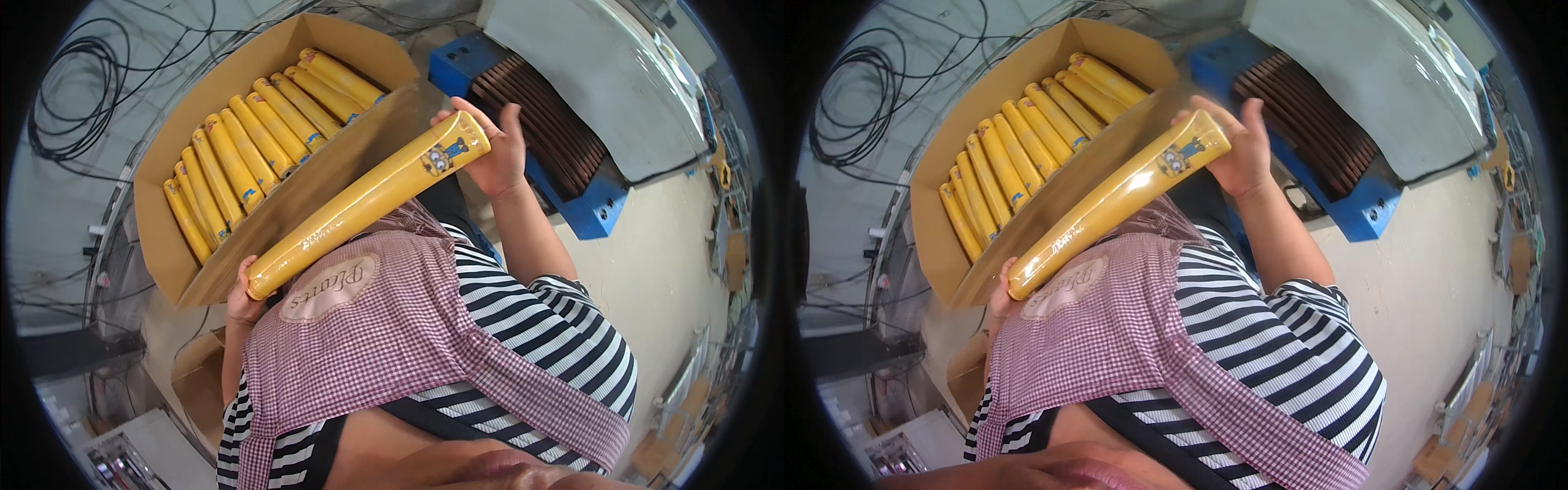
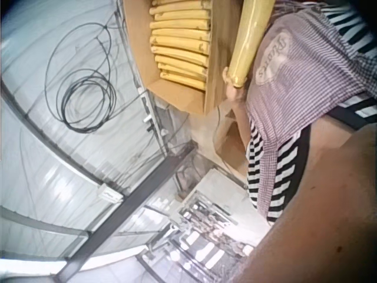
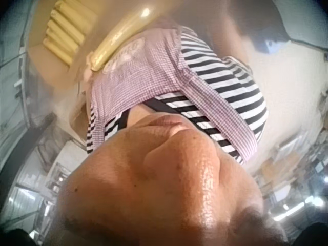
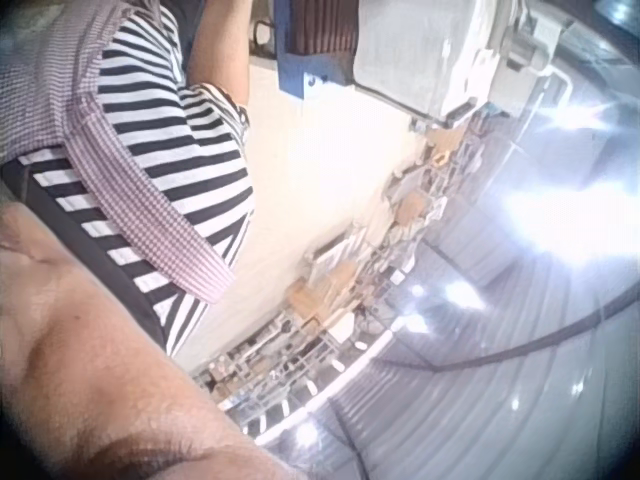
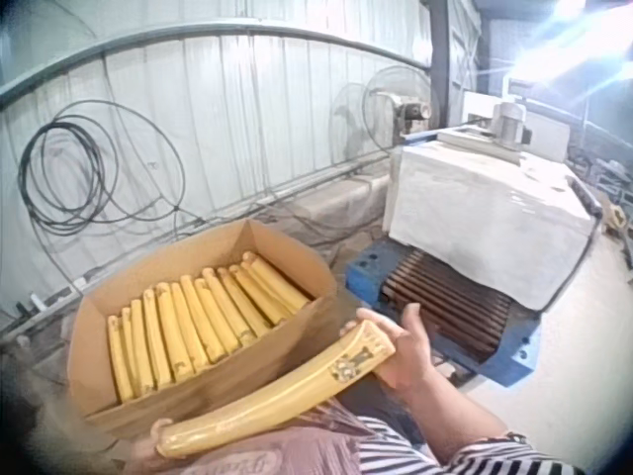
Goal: The person repeatedly picks up yellow cylindrical items from a cardboard box, wraps them with clear plastic film using a dispenser, and places them into another box. The person handles the items one at a time, ensuring they are wrapped before stacking them.
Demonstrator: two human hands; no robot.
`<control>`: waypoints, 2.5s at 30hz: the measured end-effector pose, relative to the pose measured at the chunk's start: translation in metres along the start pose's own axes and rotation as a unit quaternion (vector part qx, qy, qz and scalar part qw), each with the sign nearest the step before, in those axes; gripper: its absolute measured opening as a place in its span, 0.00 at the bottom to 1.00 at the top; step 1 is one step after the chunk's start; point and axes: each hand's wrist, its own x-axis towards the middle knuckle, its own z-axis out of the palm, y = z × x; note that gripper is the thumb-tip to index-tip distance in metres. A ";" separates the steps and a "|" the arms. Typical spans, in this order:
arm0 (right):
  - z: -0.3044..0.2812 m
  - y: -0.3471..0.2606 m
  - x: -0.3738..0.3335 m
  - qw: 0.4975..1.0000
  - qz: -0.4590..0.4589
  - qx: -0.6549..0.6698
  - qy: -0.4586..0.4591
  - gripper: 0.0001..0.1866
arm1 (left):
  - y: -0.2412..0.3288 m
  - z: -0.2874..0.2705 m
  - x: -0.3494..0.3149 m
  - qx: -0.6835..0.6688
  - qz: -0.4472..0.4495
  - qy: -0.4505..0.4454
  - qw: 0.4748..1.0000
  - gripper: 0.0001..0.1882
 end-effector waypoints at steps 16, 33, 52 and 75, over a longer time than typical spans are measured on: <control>0.054 0.060 0.081 0.923 0.071 -0.363 -0.106 0.39 | 0.005 0.008 -0.129 -0.087 0.076 0.102 0.988 0.36; 0.049 0.146 0.101 0.930 0.242 -0.254 -0.108 0.25 | 0.030 -0.042 -0.061 -0.268 0.348 0.203 0.875 0.36; -0.076 0.098 0.016 0.905 0.271 -0.292 0.149 0.23 | 0.037 0.002 0.100 0.741 0.175 0.237 0.604 0.27; -0.126 0.107 0.007 0.864 0.140 -0.372 0.308 0.10 | 0.018 0.020 0.080 0.780 0.043 0.201 0.591 0.27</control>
